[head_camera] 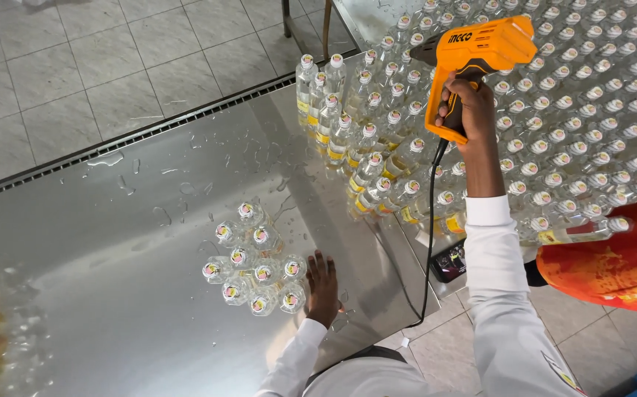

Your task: Using a handheld heat gun to shrink plastic safety seals onto the caps of small bottles arranged on a production table.

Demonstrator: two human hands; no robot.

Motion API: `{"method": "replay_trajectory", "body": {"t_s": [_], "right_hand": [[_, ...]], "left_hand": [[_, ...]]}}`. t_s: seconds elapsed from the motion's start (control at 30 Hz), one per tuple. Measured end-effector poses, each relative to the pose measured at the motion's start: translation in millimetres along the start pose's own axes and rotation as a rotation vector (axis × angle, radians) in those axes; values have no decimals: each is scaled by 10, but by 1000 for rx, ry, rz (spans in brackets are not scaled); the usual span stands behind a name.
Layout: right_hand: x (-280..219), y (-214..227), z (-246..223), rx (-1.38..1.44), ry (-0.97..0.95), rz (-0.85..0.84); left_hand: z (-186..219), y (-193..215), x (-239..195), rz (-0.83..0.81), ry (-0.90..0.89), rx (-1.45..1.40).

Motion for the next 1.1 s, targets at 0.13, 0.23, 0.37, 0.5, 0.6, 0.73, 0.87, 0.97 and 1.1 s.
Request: {"method": "replay_trajectory", "body": {"t_s": [0.13, 0.23, 0.37, 0.5, 0.6, 0.73, 0.87, 0.97, 1.1], "right_hand": [[38, -225, -137, 2, -172, 63], [91, -296, -115, 1, -176, 61], [169, -365, -73, 0, -163, 34], [273, -360, 19, 16, -139, -25], [246, -416, 5, -7, -133, -18], [-10, -287, 81, 90, -86, -86], [-658, -89, 81, 331, 29, -330], [-1193, -32, 222, 391, -7, -362], [-1729, 44, 660, 455, -190, -357]], "left_hand": [[-50, -519, 276, 187, 46, 197], [-44, -503, 248, 211, 40, 213], [-39, -485, 239, 208, 38, 163], [-45, -484, 248, 176, 12, 98], [-39, -537, 263, 311, 43, 174], [-13, -362, 188, 281, 59, 201], [-17, -169, 90, 114, 17, 99], [29, -100, 43, 113, 31, 95], [17, 3, -3, 76, 36, 90]]}}
Point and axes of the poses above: each hand's wrist, its own x-axis towards the middle knuckle, its own y-axis out of the back of the hand, z = x × y, the point moved 2 cm from there along x, towards the middle knuckle, and after that the axes turned 14 degrees about -z, right-handed, at the moved point
